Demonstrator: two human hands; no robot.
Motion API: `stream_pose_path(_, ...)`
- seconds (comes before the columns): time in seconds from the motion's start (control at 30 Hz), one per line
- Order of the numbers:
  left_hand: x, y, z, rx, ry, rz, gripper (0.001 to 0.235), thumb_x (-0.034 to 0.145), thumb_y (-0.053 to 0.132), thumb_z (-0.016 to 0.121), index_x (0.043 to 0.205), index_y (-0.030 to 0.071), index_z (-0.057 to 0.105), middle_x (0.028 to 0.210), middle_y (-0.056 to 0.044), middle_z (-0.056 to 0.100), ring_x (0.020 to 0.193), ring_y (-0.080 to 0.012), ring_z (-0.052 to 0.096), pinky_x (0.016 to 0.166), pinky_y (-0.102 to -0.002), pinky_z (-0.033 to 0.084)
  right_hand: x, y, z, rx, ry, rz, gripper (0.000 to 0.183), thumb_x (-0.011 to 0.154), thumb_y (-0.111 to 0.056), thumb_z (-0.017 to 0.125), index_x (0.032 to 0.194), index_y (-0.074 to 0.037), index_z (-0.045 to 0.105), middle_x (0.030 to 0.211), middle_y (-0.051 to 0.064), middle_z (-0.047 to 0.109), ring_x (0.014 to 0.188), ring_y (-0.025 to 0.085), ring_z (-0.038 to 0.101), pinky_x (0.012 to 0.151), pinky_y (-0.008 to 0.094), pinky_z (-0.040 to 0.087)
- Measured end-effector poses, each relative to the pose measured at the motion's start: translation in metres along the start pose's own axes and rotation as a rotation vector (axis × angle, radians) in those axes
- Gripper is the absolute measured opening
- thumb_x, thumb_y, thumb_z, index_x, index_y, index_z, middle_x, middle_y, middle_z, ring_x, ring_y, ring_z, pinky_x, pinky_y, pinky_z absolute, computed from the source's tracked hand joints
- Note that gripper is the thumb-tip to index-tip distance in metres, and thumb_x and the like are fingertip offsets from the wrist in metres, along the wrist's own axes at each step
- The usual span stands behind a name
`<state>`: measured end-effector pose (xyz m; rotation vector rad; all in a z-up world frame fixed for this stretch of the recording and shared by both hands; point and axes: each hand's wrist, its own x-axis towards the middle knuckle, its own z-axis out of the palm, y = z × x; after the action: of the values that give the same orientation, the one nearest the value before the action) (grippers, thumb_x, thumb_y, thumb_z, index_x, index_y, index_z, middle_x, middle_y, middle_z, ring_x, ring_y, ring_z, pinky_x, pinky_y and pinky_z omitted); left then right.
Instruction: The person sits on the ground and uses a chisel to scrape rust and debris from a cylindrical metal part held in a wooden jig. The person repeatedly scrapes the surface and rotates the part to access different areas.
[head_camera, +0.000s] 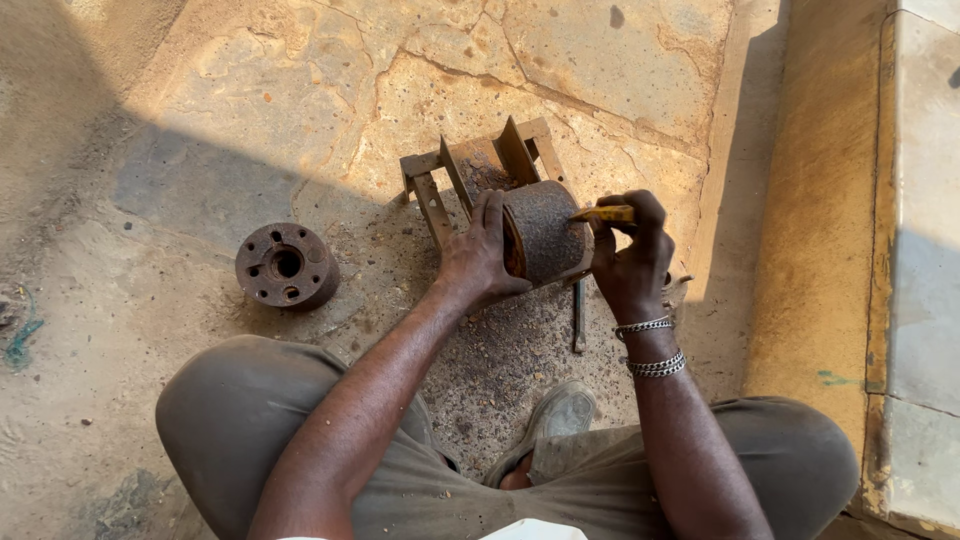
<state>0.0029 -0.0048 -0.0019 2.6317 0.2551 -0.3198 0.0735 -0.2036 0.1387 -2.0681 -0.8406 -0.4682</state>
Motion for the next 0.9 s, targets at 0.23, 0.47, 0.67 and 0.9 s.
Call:
stream_pose_path(0.23,0.002,-0.006,0.007,0.020,0.102,0.068,0.172,0.044,0.090,0.082,0.161,-0.004,-0.004,0.169,-0.031,0.010,0.086,-0.0268,0.070,0.069,-0.038,0.063,-0.006,0.000,-0.005,0.097,0.092,-0.043,0.054,0.106,0.000,0.074,0.139,-0.016,0.034,0.120,0.017,0.074,0.113,0.030,0.077,0.096,0.038,0.068)
stream_pose_path(0.47,0.002,-0.009,0.001,0.190,0.547,0.214,0.174,0.036,0.100,0.076,0.153,-0.007,0.004,0.160,-0.027,0.017,0.122,-0.0376,0.062,0.093,-0.071,0.049,-0.009,0.005,0.001,0.026,0.024,0.025,0.054,0.103,-0.003,0.076,0.137,-0.016,0.037,0.114,0.015,0.075,0.106,0.029,0.078,0.091,0.038,0.068)
stream_pose_path(0.67,0.003,-0.008,-0.002,-0.014,0.061,0.036,0.167,0.047,0.091,0.074,0.163,-0.004,0.001,0.174,-0.027,0.009,0.117,-0.0319,0.067,0.110,-0.065,0.045,-0.007,0.004,0.002,-0.024,0.007,0.035,0.058,0.099,-0.004,0.078,0.137,-0.019,0.036,0.112,0.016,0.076,0.101,0.030,0.079,0.087,0.038,0.068)
stream_pose_path(0.9,0.004,-0.007,0.002,0.003,0.090,0.052,0.167,0.051,0.092,0.073,0.164,-0.007,0.002,0.174,-0.028,0.012,0.097,-0.0264,0.076,0.118,-0.065,0.043,-0.003,-0.004,-0.003,-0.051,-0.014,0.057,0.059,0.099,-0.003,0.078,0.136,-0.015,0.034,0.109,0.016,0.075,0.100,0.029,0.078,0.085,0.037,0.068)
